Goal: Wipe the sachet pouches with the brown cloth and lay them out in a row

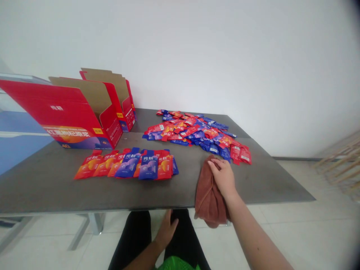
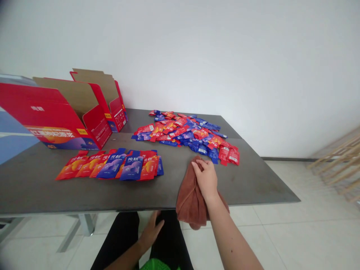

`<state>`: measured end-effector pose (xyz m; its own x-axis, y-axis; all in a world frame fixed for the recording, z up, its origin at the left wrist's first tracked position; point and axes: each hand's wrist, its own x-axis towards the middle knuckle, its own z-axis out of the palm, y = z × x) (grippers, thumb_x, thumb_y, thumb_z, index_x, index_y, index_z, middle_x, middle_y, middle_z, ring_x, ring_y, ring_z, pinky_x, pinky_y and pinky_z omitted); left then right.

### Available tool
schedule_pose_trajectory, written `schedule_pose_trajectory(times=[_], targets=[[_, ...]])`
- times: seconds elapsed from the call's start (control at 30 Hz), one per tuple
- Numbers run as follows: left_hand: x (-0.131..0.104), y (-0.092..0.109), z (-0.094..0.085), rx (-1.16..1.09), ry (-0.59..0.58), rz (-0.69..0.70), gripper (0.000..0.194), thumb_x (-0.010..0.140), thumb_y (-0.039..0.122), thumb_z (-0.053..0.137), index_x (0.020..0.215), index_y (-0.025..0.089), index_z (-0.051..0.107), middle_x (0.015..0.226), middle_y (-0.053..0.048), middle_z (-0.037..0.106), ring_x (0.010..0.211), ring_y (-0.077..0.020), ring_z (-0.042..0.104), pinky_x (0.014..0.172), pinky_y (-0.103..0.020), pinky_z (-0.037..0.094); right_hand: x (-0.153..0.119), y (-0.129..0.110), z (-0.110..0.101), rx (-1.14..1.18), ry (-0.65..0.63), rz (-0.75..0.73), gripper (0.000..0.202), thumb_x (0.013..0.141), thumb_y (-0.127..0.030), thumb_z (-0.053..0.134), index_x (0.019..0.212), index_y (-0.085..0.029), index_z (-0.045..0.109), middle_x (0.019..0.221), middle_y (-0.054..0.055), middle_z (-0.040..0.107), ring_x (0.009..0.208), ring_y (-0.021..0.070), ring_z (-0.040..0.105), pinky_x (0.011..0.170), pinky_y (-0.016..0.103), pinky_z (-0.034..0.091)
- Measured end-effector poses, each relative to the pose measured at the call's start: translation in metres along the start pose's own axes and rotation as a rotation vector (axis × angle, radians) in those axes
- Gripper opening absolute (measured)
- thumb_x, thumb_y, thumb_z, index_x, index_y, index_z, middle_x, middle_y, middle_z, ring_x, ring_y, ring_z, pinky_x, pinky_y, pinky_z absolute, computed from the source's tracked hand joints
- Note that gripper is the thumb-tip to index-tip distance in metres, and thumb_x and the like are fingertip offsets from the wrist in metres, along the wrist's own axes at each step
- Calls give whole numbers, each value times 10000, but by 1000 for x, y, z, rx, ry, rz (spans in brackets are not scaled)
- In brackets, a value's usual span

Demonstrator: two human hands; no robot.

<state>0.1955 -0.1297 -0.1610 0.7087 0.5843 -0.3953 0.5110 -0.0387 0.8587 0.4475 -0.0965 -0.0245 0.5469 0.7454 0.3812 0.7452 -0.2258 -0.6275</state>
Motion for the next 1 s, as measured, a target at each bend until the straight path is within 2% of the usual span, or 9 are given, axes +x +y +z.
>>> schedule_pose_trajectory(times=[0.17,0.33,0.4,0.5,0.6,0.67,0.73,0.83,1.0], targets=[[-18,21,-33,117,200,26,328,918,354,596,1207,199,597,1333,-97,567,1207,-272,543,1031,-537,418,-3,-2,2,17,-4,-35,435,897,-546,534,1048,-178,710,1052,83,605,965,220,621,869,365,475],[-34,100,-60,261,231,324,209,946,369,551,1103,273,649,1241,-71,630,1039,-189,625,903,-381,525,-7,-1,8,38,14,-67,474,910,-555,486,1060,-166,711,1071,95,595,973,244,636,888,373,471],[-19,140,-95,319,290,408,253,938,356,566,1141,220,633,1195,-74,651,1020,-197,637,915,-423,521,-8,0,11,34,17,-67,473,916,-556,471,1064,-174,707,1076,92,592,966,244,644,881,374,478],[34,188,-173,402,595,355,288,974,255,489,1239,174,568,1173,-80,654,1072,-202,624,982,-434,479,-8,1,14,12,18,-60,473,914,-563,466,1050,-180,709,1075,91,590,970,250,651,866,375,491],[99,204,-249,454,807,151,330,941,293,563,1243,161,559,1232,-96,617,1102,-244,608,954,-485,490,-7,1,17,-14,15,-55,463,916,-557,464,1048,-187,710,1080,91,590,962,247,659,846,367,506],[134,201,-279,496,871,35,362,911,326,613,1234,170,568,1278,-99,591,1129,-263,593,952,-507,490,-7,0,18,-28,13,-51,448,918,-548,467,1060,-197,708,1100,91,589,956,246,663,828,365,516],[157,193,-289,535,897,-34,378,903,348,622,1235,175,569,1296,-101,579,1140,-268,586,954,-513,488,-8,-1,19,-36,13,-49,436,921,-543,466,1069,-209,704,1129,90,586,958,246,663,826,367,518],[173,182,-282,581,906,-48,384,905,350,617,1244,176,564,1306,-103,573,1149,-271,579,959,-516,485,-10,-3,19,-35,15,-49,422,930,-535,451,1061,-223,702,1136,85,585,959,240,662,842,367,516],[162,182,-280,581,931,29,405,903,325,622,1274,183,543,1344,-107,541,1172,-279,561,961,-517,483,-11,-4,17,12,19,-36,398,910,-528,485,1057,-233,708,1135,90,589,972,262,655,843,400,518]])
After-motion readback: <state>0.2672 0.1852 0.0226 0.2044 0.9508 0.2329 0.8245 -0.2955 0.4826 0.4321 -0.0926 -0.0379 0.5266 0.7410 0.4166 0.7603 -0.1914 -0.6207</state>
